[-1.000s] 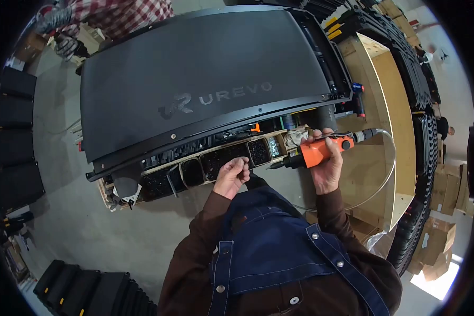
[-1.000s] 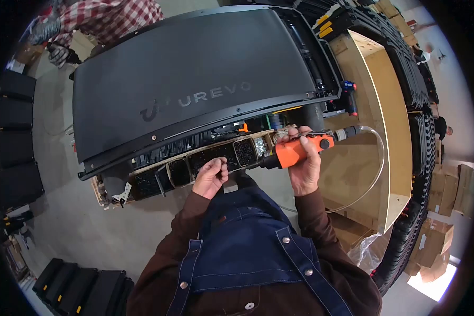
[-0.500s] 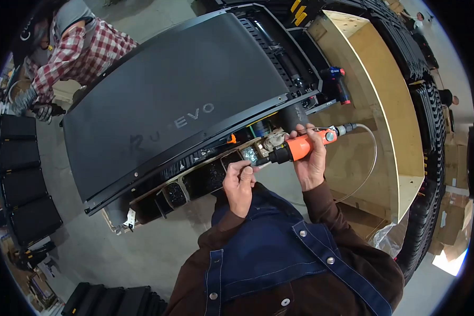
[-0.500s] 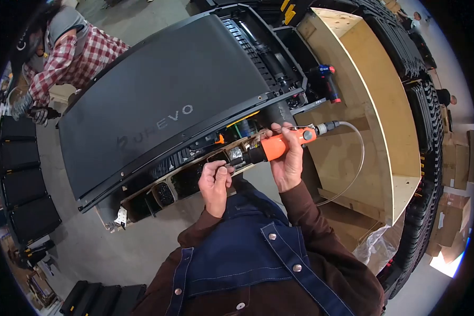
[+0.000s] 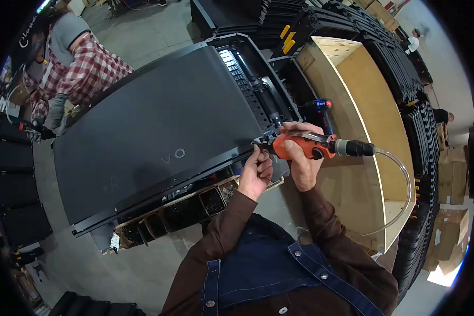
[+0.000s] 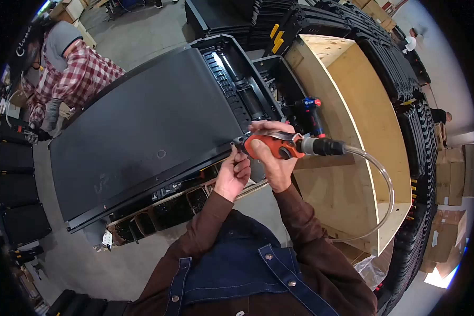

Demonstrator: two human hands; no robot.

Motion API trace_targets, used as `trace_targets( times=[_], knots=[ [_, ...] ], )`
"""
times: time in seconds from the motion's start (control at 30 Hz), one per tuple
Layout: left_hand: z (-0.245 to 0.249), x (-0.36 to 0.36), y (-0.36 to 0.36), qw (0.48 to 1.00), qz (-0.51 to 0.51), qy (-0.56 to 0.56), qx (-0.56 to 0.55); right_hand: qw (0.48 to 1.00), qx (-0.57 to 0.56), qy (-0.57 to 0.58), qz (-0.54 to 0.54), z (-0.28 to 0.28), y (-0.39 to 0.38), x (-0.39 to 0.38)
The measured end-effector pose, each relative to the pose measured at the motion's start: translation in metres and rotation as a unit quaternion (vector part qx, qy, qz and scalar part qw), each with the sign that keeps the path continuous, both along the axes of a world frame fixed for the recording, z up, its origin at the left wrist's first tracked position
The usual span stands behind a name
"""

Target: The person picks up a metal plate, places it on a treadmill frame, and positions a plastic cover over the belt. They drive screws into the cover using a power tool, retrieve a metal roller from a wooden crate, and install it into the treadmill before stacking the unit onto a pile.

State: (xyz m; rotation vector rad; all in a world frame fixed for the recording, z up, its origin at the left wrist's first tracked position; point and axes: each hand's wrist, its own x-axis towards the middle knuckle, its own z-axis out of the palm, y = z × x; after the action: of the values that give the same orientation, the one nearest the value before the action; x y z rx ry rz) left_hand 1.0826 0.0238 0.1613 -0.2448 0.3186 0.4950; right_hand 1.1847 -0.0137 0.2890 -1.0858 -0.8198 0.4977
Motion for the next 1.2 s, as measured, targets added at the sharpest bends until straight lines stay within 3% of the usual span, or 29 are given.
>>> trace_targets(
  times=[0.23, 0.3, 0.33, 0.37, 0.4, 0.43, 0.47, 0.6, 0.73, 0.8, 0.83, 0.93, 1.0, 1.03, 1.2],
  knots=[
    [0.014, 0.015, 0.005, 0.996, 0.032, 0.067, -0.048, 0.988, -0.078, -0.093, 0.1, -0.011, 0.039, 0.014],
    [0.018, 0.009, 0.002, 0.993, 0.012, 0.113, 0.019, 0.98, -0.104, -0.083, 0.149, -0.009, 0.054, 0.017],
    [0.021, -0.001, -0.005, 0.967, 0.034, 0.207, 0.144, 0.967, -0.12, -0.127, 0.186, -0.007, 0.057, 0.022],
    [0.03, -0.013, -0.01, 0.916, 0.057, 0.294, 0.266, 0.95, -0.135, -0.173, 0.224, -0.004, 0.061, 0.027],
    [0.021, -0.023, -0.012, 0.835, 0.115, 0.399, 0.361, 0.948, -0.141, -0.138, 0.249, -0.008, 0.062, 0.025],
    [0.012, -0.035, -0.013, 0.698, 0.138, 0.519, 0.473, 0.948, -0.141, -0.138, 0.249, -0.009, 0.063, 0.023],
    [0.008, -0.05, -0.014, 0.529, 0.156, 0.617, 0.561, 0.949, -0.132, -0.149, 0.244, -0.011, 0.064, 0.021],
    [0.037, -0.072, -0.008, 0.49, -0.101, 0.654, 0.567, 0.956, -0.114, -0.133, 0.233, -0.011, 0.065, 0.017],
    [0.042, -0.067, 0.002, 0.491, -0.149, 0.644, 0.567, 0.963, -0.089, -0.101, 0.231, -0.016, 0.067, 0.024],
    [0.031, -0.067, 0.005, 0.5, -0.031, 0.617, 0.607, 0.965, -0.092, -0.098, 0.224, -0.019, 0.064, 0.021],
    [0.026, -0.07, 0.005, 0.5, -0.024, 0.617, 0.607, 0.966, -0.093, -0.1, 0.221, -0.02, 0.064, 0.017],
    [0.014, -0.085, -0.004, 0.578, 0.028, 0.565, 0.589, 0.964, -0.101, -0.099, 0.224, -0.022, 0.062, 0.018],
    [0.0, -0.101, -0.017, 0.844, -0.053, 0.401, 0.353, 0.96, -0.116, -0.113, 0.227, -0.018, 0.059, 0.012],
    [-0.005, -0.109, -0.024, 0.916, -0.031, 0.293, 0.271, 0.956, -0.133, -0.125, 0.23, -0.015, 0.058, 0.009],
    [0.021, -0.127, -0.03, 0.938, -0.047, 0.245, 0.241, 0.945, -0.135, -0.019, 0.297, -0.002, 0.056, 0.019]
  ],
)
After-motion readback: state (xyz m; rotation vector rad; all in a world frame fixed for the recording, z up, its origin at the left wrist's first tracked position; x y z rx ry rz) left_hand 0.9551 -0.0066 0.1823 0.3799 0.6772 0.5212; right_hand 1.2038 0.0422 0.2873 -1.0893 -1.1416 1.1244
